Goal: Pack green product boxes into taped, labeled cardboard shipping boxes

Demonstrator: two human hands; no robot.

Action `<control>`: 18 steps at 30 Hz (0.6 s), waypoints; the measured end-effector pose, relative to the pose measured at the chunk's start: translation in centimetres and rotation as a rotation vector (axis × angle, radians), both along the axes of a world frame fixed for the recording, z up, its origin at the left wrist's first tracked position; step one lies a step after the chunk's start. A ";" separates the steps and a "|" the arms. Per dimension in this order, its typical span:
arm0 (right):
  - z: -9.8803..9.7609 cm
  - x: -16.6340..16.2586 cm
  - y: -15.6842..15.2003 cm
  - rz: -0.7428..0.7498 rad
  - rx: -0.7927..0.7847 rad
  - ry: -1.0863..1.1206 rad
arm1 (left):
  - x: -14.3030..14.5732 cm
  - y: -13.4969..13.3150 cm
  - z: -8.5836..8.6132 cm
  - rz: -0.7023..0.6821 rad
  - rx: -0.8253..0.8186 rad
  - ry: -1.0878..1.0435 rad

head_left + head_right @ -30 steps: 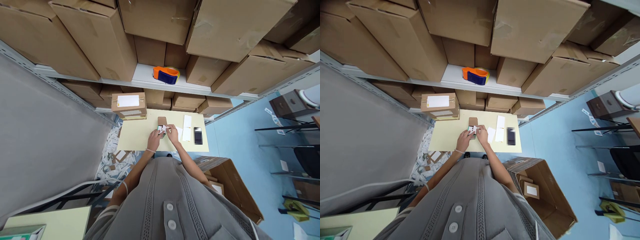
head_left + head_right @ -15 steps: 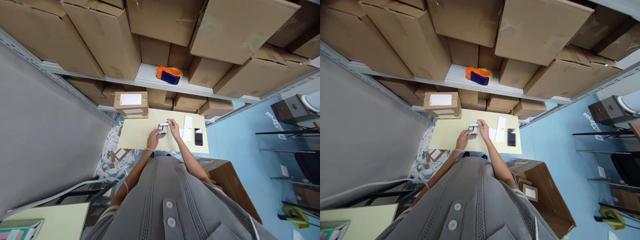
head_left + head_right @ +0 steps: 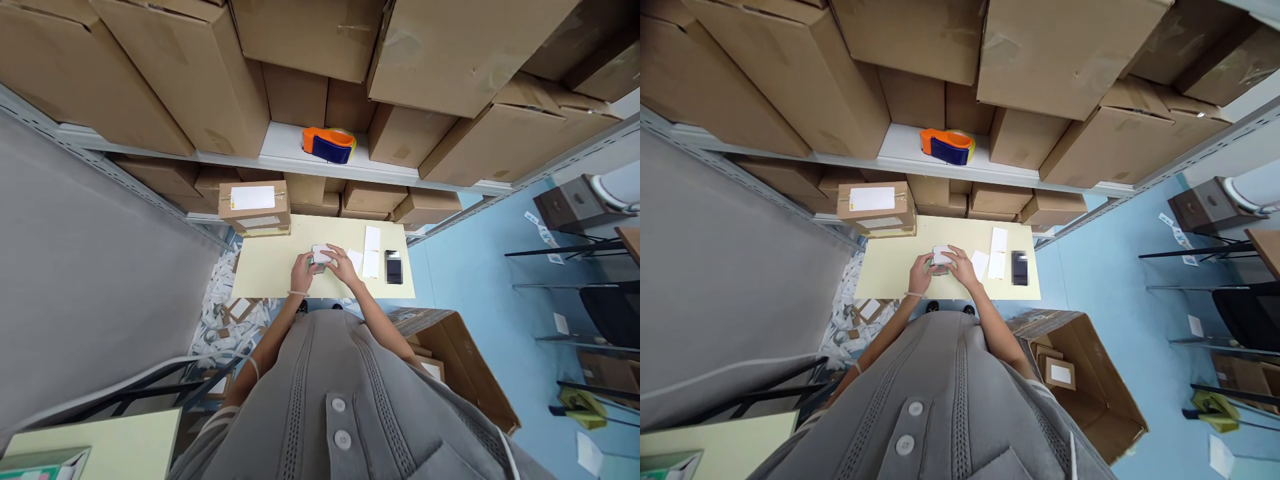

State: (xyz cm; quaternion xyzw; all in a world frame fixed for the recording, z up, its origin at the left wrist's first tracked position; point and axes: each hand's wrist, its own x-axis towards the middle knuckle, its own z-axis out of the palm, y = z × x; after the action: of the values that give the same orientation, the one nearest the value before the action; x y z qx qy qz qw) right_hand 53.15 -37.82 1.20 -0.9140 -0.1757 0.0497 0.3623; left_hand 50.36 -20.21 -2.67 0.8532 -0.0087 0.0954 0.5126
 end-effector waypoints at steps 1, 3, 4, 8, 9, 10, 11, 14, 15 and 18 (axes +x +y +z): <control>0.0 0.1 -0.1 0.006 -0.006 -0.002 | 0.0 0.0 0.0 0.002 0.006 0.002; -0.1 0.1 -0.1 -0.007 -0.007 -0.017 | 0.1 0.0 -0.1 0.008 -0.009 -0.006; -0.2 0.1 0.1 -0.020 -0.005 -0.027 | 0.1 -0.1 -0.1 0.010 -0.027 -0.011; -0.9 -0.1 0.9 -0.043 -0.019 -0.076 | 0.2 -0.1 -0.3 0.016 -0.096 -0.023; -1.2 -0.2 1.1 -0.043 -0.025 -0.088 | 0.2 0.0 -0.4 0.017 -0.100 -0.026; -1.4 -0.3 1.2 -0.039 -0.029 -0.099 | 0.1 0.0 -0.4 0.017 -0.098 -0.029; -1.6 -0.4 1.3 -0.035 -0.028 -0.111 | 0.0 0.0 -0.5 0.015 -0.095 -0.034; -2.2 -0.7 1.4 -0.018 -0.007 -0.143 | -0.2 0.0 -0.5 0.020 -0.103 -0.064; -2.4 -0.7 1.3 -0.013 0.005 -0.152 | -0.3 0.0 -0.5 0.032 -0.115 -0.077; -2.8 -0.9 1.3 -0.014 0.041 -0.165 | -0.4 -0.1 -0.5 0.077 -0.169 -0.097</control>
State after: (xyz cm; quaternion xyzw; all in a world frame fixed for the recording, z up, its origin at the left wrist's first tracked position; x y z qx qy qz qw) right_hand 52.24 -36.54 -1.58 -0.9086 -0.1998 -0.0320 0.3653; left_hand 50.00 -20.28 -3.16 0.8009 0.0074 0.1565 0.5779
